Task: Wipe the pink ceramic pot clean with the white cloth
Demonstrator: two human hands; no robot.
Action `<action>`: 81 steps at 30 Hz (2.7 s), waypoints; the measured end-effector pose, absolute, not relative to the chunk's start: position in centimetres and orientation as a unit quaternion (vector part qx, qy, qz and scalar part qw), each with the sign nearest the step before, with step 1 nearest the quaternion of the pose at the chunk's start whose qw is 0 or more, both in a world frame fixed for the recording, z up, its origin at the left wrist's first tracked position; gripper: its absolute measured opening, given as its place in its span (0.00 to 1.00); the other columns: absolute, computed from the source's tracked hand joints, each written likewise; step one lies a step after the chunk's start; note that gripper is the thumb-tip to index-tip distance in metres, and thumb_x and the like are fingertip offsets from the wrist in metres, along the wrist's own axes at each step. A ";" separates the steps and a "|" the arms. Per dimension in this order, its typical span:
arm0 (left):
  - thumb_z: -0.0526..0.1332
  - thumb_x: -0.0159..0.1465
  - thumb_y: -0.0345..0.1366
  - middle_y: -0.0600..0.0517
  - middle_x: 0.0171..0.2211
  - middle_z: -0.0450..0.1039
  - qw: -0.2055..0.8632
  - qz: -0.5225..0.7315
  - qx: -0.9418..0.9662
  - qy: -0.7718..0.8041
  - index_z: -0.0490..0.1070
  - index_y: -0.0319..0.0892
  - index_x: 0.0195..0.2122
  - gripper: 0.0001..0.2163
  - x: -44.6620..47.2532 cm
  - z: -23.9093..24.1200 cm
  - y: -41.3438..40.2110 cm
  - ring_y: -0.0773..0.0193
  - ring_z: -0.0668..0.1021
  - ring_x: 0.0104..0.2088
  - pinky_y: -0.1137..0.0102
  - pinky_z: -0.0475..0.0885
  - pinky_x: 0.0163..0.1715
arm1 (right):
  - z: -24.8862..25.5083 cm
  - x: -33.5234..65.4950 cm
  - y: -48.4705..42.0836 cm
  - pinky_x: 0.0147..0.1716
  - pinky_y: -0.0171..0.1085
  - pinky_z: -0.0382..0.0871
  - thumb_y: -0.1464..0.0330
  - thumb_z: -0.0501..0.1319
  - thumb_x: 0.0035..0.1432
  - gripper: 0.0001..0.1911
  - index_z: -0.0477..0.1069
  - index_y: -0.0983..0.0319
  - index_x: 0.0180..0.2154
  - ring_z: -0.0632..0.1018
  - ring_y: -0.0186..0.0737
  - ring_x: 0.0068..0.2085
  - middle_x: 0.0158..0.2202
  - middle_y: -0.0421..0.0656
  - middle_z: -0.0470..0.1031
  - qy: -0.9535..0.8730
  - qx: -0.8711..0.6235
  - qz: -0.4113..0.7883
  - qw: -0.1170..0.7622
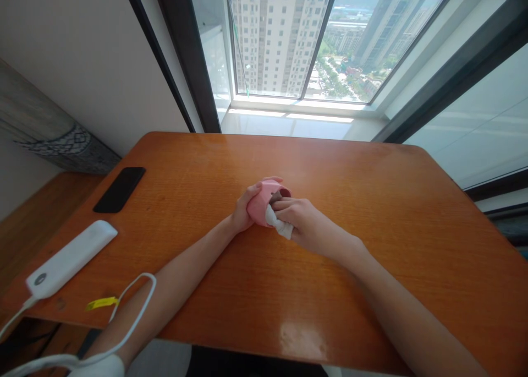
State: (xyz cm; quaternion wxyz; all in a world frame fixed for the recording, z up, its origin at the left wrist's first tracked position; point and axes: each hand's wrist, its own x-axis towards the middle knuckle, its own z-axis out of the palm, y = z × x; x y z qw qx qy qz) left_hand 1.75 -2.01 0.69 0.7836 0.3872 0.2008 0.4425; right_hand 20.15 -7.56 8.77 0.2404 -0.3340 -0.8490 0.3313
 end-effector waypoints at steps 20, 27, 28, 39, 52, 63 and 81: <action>0.66 0.69 0.55 0.46 0.60 0.76 0.613 0.550 0.527 0.211 0.69 0.49 0.67 0.29 2.0 -0.9 -2.3 0.50 0.79 0.57 0.59 0.73 0.60 | 8.6 18.6 -7.6 0.39 0.39 0.80 0.76 0.69 0.46 0.12 0.79 0.60 0.36 0.83 0.42 0.36 0.36 0.42 0.83 -0.187 -0.458 0.718 0.489; 0.62 0.69 0.58 0.42 0.48 0.85 0.748 0.477 0.423 0.185 0.76 0.40 0.58 0.28 1.8 0.5 -2.3 0.51 0.85 0.46 0.60 0.78 0.50 | 7.4 19.3 -7.7 0.32 0.38 0.58 0.71 0.61 0.64 0.12 0.68 0.60 0.26 0.63 0.35 0.29 0.26 0.37 0.65 -0.701 -0.374 0.485 0.365; 0.62 0.68 0.58 0.41 0.48 0.85 0.761 0.460 0.421 0.181 0.77 0.39 0.57 0.28 1.8 0.7 -2.3 0.50 0.85 0.46 0.59 0.79 0.51 | 7.6 19.6 -7.6 0.34 0.39 0.60 0.74 0.59 0.64 0.13 0.67 0.60 0.25 0.64 0.36 0.31 0.27 0.38 0.67 -0.776 -0.344 0.414 0.328; 0.62 0.69 0.59 0.41 0.45 0.87 0.806 0.445 0.328 0.213 0.80 0.34 0.55 0.30 1.4 1.2 -1.8 0.52 0.87 0.44 0.60 0.79 0.53 | 8.5 19.4 -8.2 0.38 0.39 0.63 0.82 0.60 0.51 0.14 0.69 0.59 0.37 0.69 0.41 0.37 0.39 0.44 0.76 -0.894 -0.367 0.188 0.177; 0.71 0.64 0.64 0.46 0.82 0.52 0.623 0.549 0.521 0.195 0.57 0.58 0.78 0.45 2.0 -0.6 -2.5 0.41 0.67 0.76 0.50 0.65 0.74 | 9.0 18.5 -7.9 0.21 0.33 0.58 0.47 0.75 0.58 0.25 0.68 0.57 0.32 0.65 0.32 0.22 0.21 0.33 0.67 -0.419 -0.487 0.606 0.470; 0.70 0.66 0.61 0.49 0.80 0.53 0.520 0.605 0.569 0.199 0.65 0.57 0.74 0.38 2.0 0.3 -3.6 0.40 0.68 0.74 0.48 0.63 0.76 | 8.4 16.8 -8.2 0.23 0.31 0.71 0.54 0.79 0.57 0.19 0.74 0.57 0.37 0.73 0.33 0.25 0.28 0.35 0.77 -0.276 -0.428 0.664 0.548; 0.66 0.69 0.55 0.46 0.62 0.76 0.636 0.569 0.490 0.177 0.68 0.51 0.67 0.29 2.2 -0.2 -2.9 0.50 0.82 0.56 0.56 0.75 0.61 | 7.5 17.5 -8.9 0.25 0.36 0.63 0.53 0.69 0.65 0.20 0.71 0.59 0.30 0.67 0.35 0.25 0.25 0.37 0.69 -0.552 -0.464 0.542 0.431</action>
